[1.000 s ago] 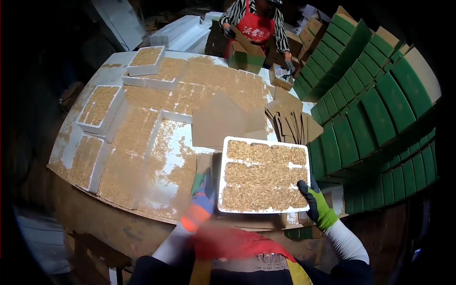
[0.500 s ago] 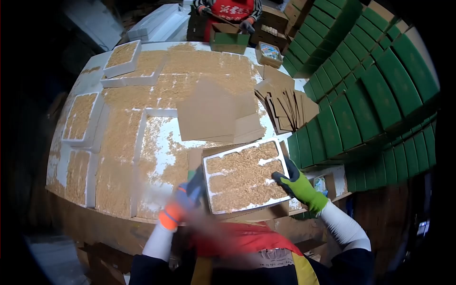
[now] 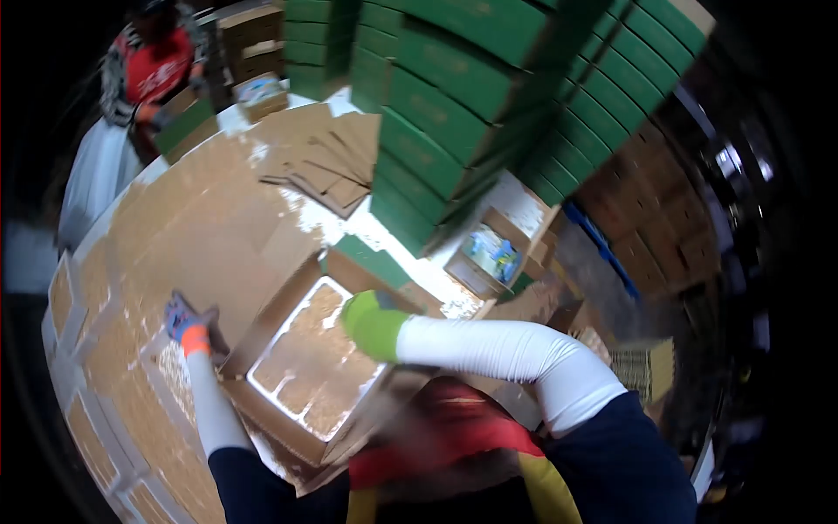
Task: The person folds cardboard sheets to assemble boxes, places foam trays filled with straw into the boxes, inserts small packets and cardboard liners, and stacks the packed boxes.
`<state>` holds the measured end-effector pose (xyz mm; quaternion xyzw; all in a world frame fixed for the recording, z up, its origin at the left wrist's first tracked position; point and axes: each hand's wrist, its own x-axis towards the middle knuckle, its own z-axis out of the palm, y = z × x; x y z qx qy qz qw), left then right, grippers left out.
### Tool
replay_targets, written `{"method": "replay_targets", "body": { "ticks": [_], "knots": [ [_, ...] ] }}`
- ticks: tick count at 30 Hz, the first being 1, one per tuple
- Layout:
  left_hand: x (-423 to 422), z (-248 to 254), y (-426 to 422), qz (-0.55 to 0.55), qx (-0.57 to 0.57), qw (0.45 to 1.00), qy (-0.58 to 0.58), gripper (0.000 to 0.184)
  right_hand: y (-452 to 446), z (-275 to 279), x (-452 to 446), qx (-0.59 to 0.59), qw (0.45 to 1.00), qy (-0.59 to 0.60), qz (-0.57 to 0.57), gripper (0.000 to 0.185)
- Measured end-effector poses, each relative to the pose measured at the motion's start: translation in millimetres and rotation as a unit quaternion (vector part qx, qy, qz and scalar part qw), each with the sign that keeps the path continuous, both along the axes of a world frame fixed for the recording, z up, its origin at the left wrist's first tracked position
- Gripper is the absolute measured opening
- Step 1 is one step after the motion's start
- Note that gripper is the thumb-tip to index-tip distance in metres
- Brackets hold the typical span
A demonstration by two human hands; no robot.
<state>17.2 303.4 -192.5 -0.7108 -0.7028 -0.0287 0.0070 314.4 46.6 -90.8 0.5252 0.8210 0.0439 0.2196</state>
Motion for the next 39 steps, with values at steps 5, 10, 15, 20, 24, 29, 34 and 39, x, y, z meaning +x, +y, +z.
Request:
{"method": "replay_targets", "body": {
  "ticks": [5,10,15,20,24,29,34,39],
  "knots": [
    [10,34,-32,0.023,0.060,0.995,0.080,0.096,-41,59,55,0.064,0.897,0.402,-0.171,0.048],
    [-30,35,-27,-0.136,0.003,0.988,-0.069,0.044,-85,-6,257,0.279,0.658,0.411,-0.566,0.044],
    [-2,109,-68,-0.204,0.095,0.963,-0.146,0.019,-74,-112,293,0.235,0.710,0.150,-0.647,0.053],
    [-10,142,-103,-0.186,0.164,0.944,-0.216,0.020,-88,-99,302,0.327,0.716,0.238,-0.569,0.032],
    [29,196,-190,-0.236,0.274,0.896,-0.257,0.042,-56,19,194,0.388,0.685,0.508,-0.349,0.029],
    [86,220,-277,-0.424,0.150,0.893,0.014,0.036,-22,58,60,0.193,0.842,0.499,-0.061,0.066],
    [79,127,-295,-0.403,-0.155,0.846,-0.313,0.018,-28,32,110,0.268,0.738,0.582,-0.212,0.040],
    [51,184,-291,-0.409,-0.126,0.883,-0.193,0.028,-26,39,137,0.161,0.686,0.672,-0.229,0.028]
  ]
}}
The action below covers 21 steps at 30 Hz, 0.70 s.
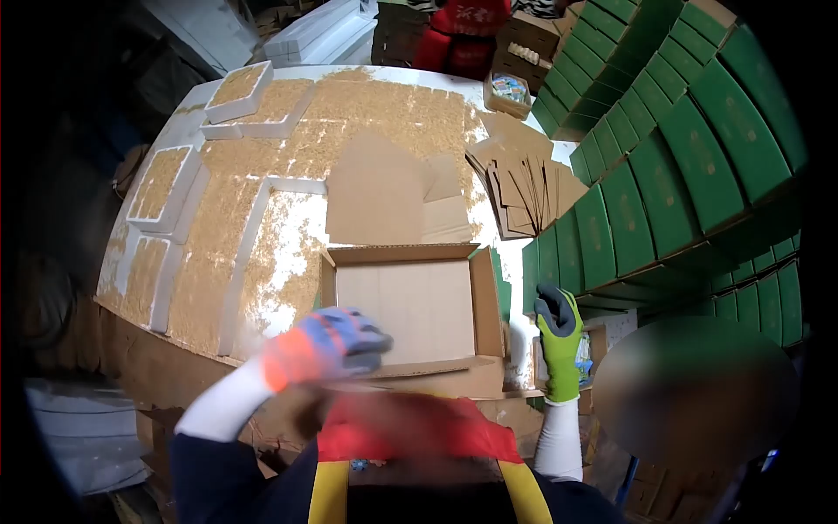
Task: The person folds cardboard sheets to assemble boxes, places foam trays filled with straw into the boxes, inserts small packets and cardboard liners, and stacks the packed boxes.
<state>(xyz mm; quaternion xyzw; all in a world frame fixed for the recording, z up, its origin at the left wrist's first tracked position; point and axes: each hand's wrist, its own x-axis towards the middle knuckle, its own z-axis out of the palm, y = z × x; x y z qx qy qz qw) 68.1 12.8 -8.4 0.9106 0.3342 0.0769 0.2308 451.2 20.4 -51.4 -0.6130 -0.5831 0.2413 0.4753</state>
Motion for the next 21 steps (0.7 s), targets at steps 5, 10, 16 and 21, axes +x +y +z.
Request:
{"method": "replay_targets", "body": {
  "ticks": [5,10,16,21],
  "knots": [
    [-30,-76,-3,0.293,0.101,0.894,-0.325,0.039,22,-97,-41,-0.021,0.979,0.109,0.172,0.037],
    [13,-135,-1,0.456,0.109,0.864,-0.180,0.095,26,-97,-97,-0.053,0.985,-0.166,-0.011,0.075],
    [-15,-188,40,0.323,-0.545,0.481,-0.606,0.062,17,-16,-90,-0.100,0.951,0.252,0.149,0.068],
    [47,11,97,0.179,-0.408,0.660,-0.605,0.058,68,138,-43,0.041,0.967,0.153,0.199,0.041]
  ]
}}
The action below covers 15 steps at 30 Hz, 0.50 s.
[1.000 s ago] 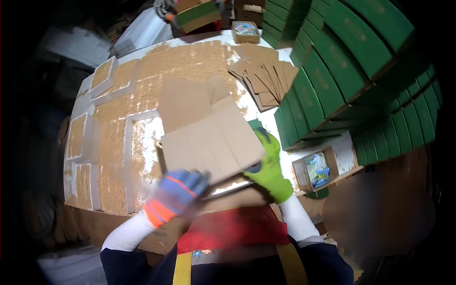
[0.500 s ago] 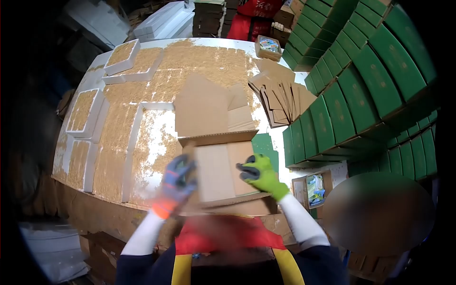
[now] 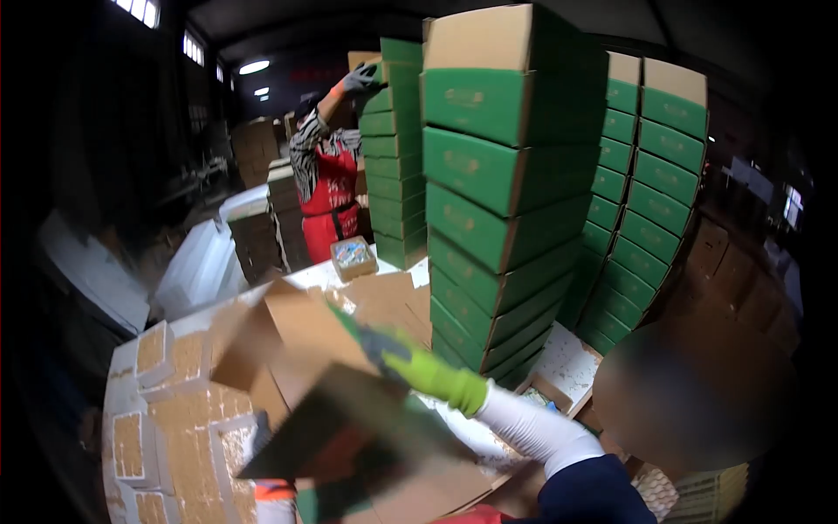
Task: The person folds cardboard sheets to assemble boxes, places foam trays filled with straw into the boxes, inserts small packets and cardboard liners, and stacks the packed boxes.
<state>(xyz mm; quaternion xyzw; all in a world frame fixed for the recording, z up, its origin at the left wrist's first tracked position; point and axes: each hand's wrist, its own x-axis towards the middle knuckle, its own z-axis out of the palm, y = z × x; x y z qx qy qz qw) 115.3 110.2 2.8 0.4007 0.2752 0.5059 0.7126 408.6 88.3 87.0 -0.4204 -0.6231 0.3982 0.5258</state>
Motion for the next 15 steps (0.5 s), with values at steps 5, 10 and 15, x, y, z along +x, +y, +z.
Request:
{"method": "replay_targets", "body": {
  "ticks": [5,10,15],
  "knots": [
    [103,195,56,-0.029,0.240,0.968,0.067,0.054,-55,217,139,0.608,0.760,-0.013,-0.227,0.058],
    [217,351,92,-0.039,0.356,0.927,0.107,0.050,-8,303,376,0.349,0.817,0.043,-0.457,0.074],
    [287,416,114,-0.030,0.375,0.914,0.153,0.046,58,264,430,0.289,0.899,0.187,-0.270,0.054]
  ]
}}
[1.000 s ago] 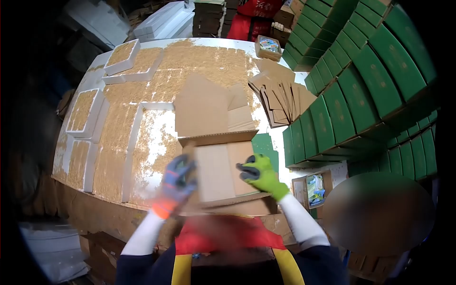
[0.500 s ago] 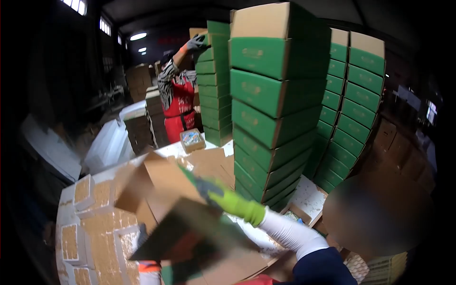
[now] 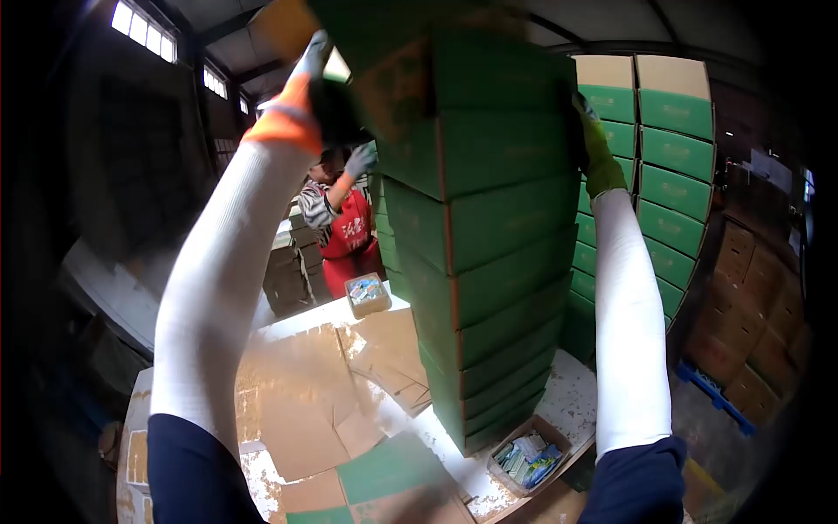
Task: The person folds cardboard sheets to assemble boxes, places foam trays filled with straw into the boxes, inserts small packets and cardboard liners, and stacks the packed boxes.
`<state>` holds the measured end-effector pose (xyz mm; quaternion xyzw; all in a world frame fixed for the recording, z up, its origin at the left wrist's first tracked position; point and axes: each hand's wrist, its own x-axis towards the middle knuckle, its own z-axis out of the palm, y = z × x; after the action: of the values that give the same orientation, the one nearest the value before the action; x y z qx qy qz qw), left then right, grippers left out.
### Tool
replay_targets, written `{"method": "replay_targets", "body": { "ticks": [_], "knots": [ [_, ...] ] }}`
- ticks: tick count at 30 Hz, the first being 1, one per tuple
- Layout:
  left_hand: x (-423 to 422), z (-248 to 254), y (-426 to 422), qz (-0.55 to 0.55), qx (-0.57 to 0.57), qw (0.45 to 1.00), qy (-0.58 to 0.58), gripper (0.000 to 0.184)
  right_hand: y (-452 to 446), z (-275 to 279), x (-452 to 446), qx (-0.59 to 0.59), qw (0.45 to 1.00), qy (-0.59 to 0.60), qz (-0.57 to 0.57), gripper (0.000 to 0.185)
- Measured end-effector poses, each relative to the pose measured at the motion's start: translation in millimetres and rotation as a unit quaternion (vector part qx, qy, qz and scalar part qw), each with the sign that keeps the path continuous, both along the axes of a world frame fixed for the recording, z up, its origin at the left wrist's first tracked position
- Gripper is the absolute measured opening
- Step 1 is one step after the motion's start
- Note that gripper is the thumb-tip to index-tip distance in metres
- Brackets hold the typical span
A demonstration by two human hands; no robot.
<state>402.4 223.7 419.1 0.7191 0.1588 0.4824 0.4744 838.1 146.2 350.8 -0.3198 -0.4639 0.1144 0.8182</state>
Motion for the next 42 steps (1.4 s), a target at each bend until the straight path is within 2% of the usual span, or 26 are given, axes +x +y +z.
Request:
{"method": "replay_targets", "body": {
  "ticks": [1,7,10,12,13,15,16,17,18,19,20,21,22,24,25,26,29,30,31,32,33,35,37,39,41,42],
  "knots": [
    [7,5,3,0.006,0.000,1.000,0.009,0.046,-16,5,-51,-0.031,0.997,-0.009,-0.072,0.059],
    [26,17,2,0.005,0.013,0.999,0.032,0.042,5,0,-23,0.013,0.989,-0.078,-0.122,0.059],
    [29,10,-5,-0.029,0.020,0.999,0.030,0.040,10,5,-27,-0.036,0.975,-0.071,-0.208,0.053],
    [18,-3,-15,-0.091,0.033,0.995,0.017,0.039,-3,8,-52,0.033,0.962,-0.109,-0.248,0.049],
    [10,-27,-17,-0.143,0.028,0.989,0.016,0.038,-11,2,-44,-0.032,0.939,-0.151,-0.309,0.049],
    [-4,-91,-11,-0.192,0.040,0.980,0.043,0.037,-24,11,-58,-0.057,0.963,-0.150,-0.215,0.050],
    [2,-167,21,-0.164,0.076,0.981,0.076,0.044,-32,14,-75,-0.018,0.992,-0.102,-0.078,0.052],
    [8,-243,53,-0.134,0.112,0.979,0.109,0.057,-27,8,-49,-0.043,0.990,-0.095,-0.094,0.052],
    [14,-319,85,-0.105,0.148,0.973,0.141,0.072,-12,14,-15,-0.005,0.961,-0.138,-0.238,0.044],
    [-15,-402,40,-0.058,0.110,0.973,0.194,0.107,-5,17,3,0.044,0.909,-0.183,-0.372,0.041],
    [-20,-474,25,-0.072,0.130,0.966,0.210,0.122,-8,14,-4,0.043,0.906,-0.191,-0.375,0.041],
    [-25,-545,9,-0.086,0.150,0.959,0.226,0.137,-6,15,-2,0.072,0.942,-0.163,-0.285,0.040],
    [-12,-539,-28,-0.112,0.041,0.954,0.273,0.141,-12,14,-14,0.097,0.967,-0.133,-0.193,0.039],
    [16,-534,-86,-0.100,-0.154,0.911,0.369,0.150,-21,12,-25,0.089,0.963,-0.136,-0.214,0.038],
    [42,-556,-98,0.009,-0.039,0.959,0.280,0.152,-21,11,-15,0.081,0.966,-0.126,-0.210,0.039],
    [56,-575,-106,0.030,-0.090,0.951,0.295,0.152,-18,12,-6,0.103,0.965,-0.129,-0.202,0.039],
    [76,-524,-126,-0.024,-0.225,0.958,0.179,0.150,-31,4,-24,0.123,0.973,-0.171,-0.095,0.041],
    [87,-571,-116,0.033,-0.184,0.949,0.255,0.150,-40,4,-46,0.085,0.986,-0.132,-0.050,0.045],
    [100,-600,-105,0.092,-0.138,0.931,0.324,0.149,-27,7,2,0.117,0.980,-0.121,-0.110,0.048],
    [110,-608,-99,0.085,-0.141,0.925,0.343,0.148,-33,8,71,0.071,0.812,-0.373,-0.443,0.045],
    [120,-610,-96,0.067,-0.174,0.913,0.363,0.147,-32,13,122,0.020,0.481,-0.542,-0.689,0.042],
    [150,-616,-89,0.068,-0.146,0.903,0.398,0.145,-25,10,110,0.157,0.569,-0.512,-0.624,0.038],
    [178,-606,-90,0.076,-0.140,0.897,0.411,0.143,-6,13,122,0.130,0.851,-0.299,-0.412,0.032],
    [203,-597,-86,0.064,-0.167,0.908,0.380,0.140,-12,10,127,0.136,0.836,-0.279,-0.453,0.029],
    [227,-601,-88,0.121,-0.041,0.894,0.429,0.137,-10,8,137,0.167,0.805,-0.302,-0.482,0.027],
    [240,-611,-87,0.126,-0.065,0.898,0.417,0.136,-14,5,143,0.185,0.776,-0.309,-0.518,0.026]
  ]
}}
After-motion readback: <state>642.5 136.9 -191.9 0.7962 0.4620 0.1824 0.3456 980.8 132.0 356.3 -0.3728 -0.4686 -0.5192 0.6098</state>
